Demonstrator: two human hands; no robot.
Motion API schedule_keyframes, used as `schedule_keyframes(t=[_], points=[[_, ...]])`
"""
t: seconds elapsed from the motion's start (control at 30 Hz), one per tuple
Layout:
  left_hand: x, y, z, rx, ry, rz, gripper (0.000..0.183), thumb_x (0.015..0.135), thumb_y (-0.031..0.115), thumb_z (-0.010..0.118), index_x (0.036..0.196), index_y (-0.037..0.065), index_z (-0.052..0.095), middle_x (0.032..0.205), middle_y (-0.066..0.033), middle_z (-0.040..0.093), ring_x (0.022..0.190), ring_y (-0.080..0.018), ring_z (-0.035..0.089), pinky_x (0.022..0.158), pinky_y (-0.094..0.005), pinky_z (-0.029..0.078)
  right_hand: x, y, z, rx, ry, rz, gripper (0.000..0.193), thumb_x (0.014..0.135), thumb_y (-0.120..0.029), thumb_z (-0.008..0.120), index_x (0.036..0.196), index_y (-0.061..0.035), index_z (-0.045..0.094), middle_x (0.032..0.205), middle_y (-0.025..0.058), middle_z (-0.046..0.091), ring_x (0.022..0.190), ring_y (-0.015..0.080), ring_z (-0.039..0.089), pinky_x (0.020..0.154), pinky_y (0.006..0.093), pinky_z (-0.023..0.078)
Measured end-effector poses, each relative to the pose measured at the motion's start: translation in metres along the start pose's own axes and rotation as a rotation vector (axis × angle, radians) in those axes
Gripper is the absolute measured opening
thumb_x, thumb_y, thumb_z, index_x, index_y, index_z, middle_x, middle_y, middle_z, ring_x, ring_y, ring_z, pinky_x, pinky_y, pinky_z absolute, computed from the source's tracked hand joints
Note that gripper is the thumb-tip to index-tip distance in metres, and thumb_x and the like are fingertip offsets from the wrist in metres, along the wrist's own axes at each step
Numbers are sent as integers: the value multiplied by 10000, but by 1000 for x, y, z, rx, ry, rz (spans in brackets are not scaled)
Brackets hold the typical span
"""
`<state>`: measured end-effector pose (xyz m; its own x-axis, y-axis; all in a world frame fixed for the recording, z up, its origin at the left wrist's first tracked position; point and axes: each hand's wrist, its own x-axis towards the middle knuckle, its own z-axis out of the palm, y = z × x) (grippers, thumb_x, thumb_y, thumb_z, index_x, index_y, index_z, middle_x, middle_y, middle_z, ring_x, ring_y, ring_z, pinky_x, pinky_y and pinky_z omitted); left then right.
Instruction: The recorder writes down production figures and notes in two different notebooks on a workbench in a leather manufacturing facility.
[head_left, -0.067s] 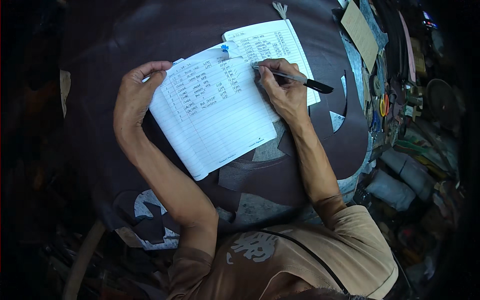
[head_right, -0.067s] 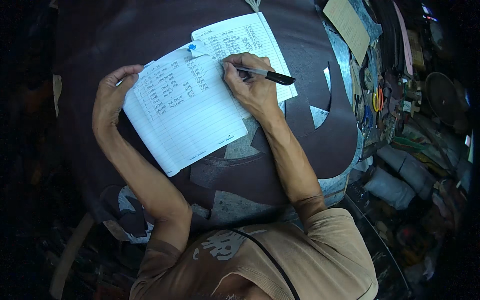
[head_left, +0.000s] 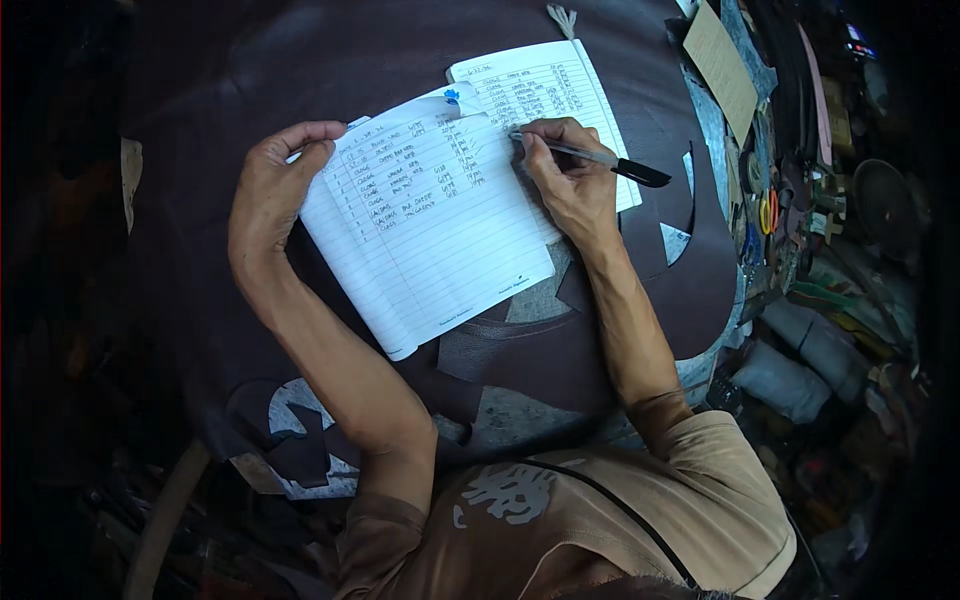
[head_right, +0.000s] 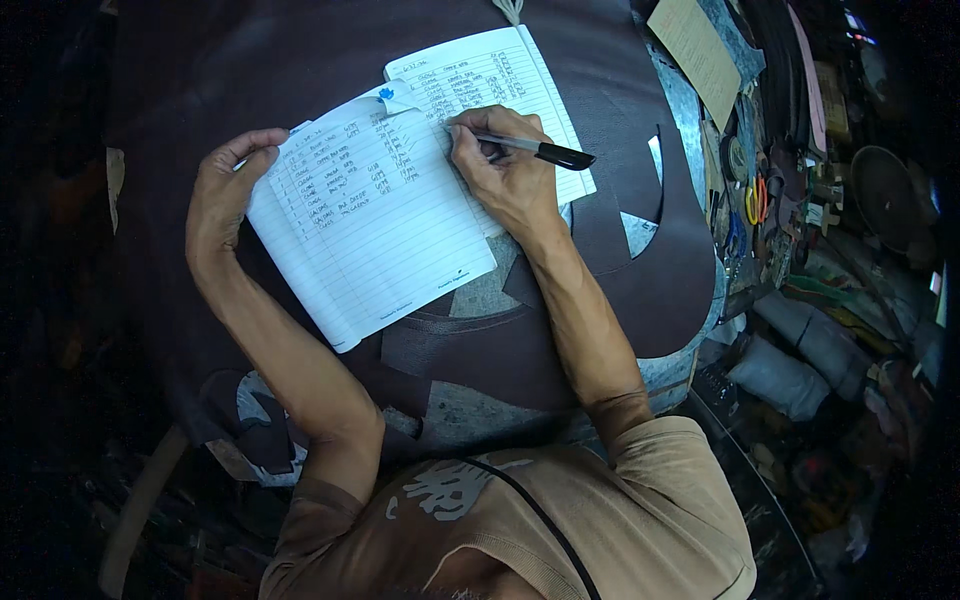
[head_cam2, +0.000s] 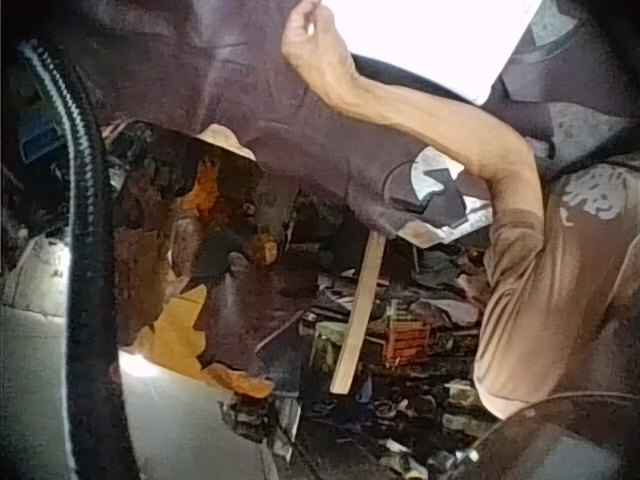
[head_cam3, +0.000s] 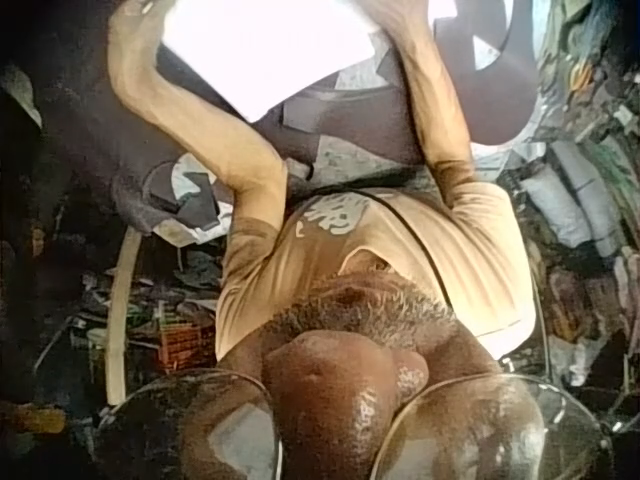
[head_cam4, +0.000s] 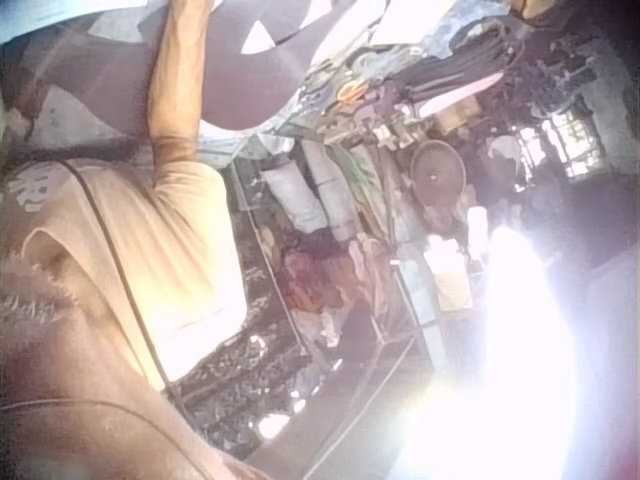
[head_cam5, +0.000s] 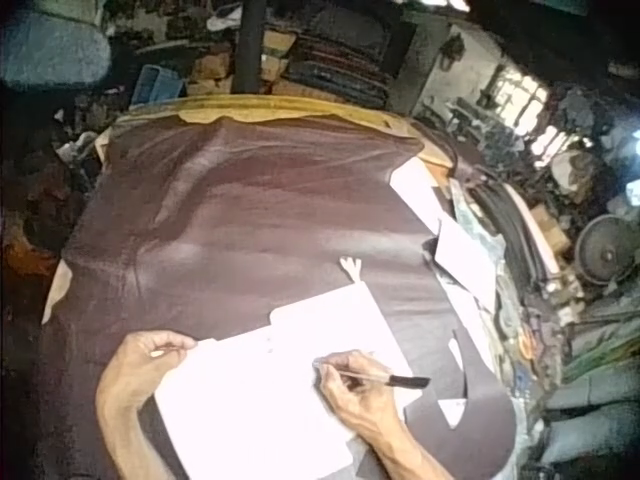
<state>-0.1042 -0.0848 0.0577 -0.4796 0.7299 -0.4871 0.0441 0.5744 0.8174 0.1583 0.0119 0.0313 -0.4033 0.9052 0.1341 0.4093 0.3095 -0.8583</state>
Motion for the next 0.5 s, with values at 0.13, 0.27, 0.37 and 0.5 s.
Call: schedule_keyframes(t=[0.13,0.27,0.37,0.5], points=[[-3,3,1,-3,10,-4,186,881,114,640,1016,39,746,846,-70,712,751,-120,644,734,-270,498,1,-1,-2,-12,-29,-11,150,867,-134,676,883,12,704,742,91,664,631,117,536,580,275,454],[-3,4,2,9,8,6,186,879,116,640,1010,40,748,852,-71,713,752,-123,645,738,-276,500,0,1,0,78,24,54,145,868,-131,671,882,10,703,736,90,662,629,124,542,572,282,455],[-3,4,1,22,10,-7,188,880,114,641,1017,39,745,863,-70,714,756,-120,645,743,-273,499,1,0,-1,-16,8,-12,141,868,-126,666,889,9,704,730,84,662,626,126,551,560,283,454],[-3,4,2,-1,9,-10,190,891,101,630,1027,25,738,850,-60,707,741,-108,631,723,-261,493,1,-2,-3,18,3,11,142,861,-123,670,882,13,705,727,89,664,626,124,557,555,283,456]])
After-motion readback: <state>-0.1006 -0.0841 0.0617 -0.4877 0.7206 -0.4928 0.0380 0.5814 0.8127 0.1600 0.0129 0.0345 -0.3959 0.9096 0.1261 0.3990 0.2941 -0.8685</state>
